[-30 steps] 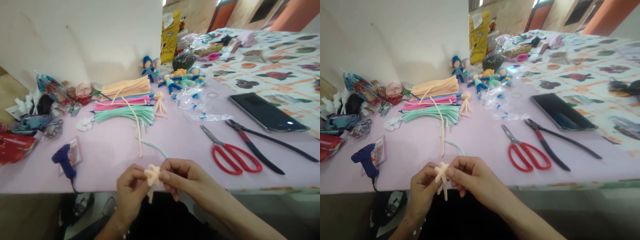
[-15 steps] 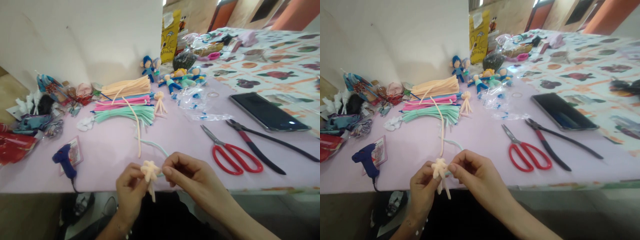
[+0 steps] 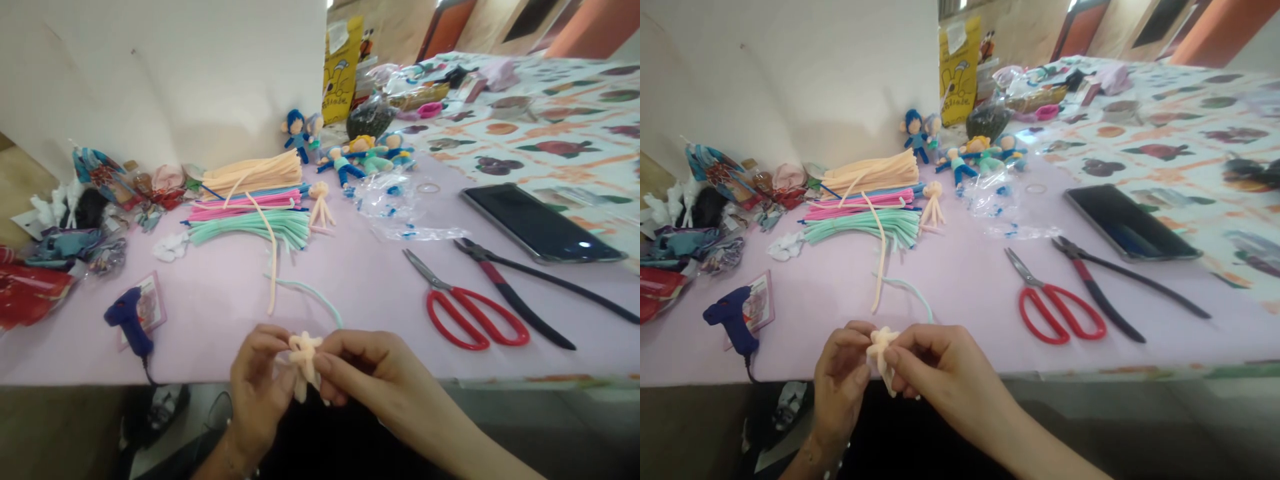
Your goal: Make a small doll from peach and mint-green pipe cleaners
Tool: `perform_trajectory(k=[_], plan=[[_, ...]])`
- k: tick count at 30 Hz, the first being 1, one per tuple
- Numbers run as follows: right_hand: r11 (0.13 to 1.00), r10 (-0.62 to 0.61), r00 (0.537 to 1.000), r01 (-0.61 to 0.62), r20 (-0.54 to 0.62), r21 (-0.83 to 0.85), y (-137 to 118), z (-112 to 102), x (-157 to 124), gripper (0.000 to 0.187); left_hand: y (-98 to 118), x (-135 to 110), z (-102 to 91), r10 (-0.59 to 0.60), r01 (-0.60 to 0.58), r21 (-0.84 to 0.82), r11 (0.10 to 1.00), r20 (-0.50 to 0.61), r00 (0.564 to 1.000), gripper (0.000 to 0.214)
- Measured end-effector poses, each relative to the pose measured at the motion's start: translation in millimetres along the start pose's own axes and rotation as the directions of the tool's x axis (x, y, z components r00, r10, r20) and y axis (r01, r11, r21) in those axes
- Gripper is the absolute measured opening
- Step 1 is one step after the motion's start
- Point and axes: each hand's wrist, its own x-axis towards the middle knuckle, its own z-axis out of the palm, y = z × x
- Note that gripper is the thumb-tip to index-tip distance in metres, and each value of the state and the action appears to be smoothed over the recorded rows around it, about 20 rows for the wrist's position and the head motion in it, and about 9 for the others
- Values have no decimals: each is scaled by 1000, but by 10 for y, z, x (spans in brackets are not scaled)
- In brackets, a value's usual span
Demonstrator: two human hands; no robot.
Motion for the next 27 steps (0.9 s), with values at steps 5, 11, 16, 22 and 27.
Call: perform_trajectory(k=[5,11,16,22,27], plan=[[998,-47,999,48,5,-49,10,10,-14,19,38,7,-21,-64,63,45,997,21,998,9],[986,-105,994,104,-1,-130,39,11,-30,18,49,-18,-32,-29,30,73,997,-27,999,10],[982,-127,992,127,4,-140,37,31,-33,17,38,-35,-10,-21,25,50,998,-75,997,8],[974,-155,988,153,1,-169,44,28,-28,21,28,-45,24,-75,75,-8,997,-93,993,10],[952,-187,982,178,-12,-248,17,35,-36,25,50,-16,13,-54,55,27,998,-56,997,11]])
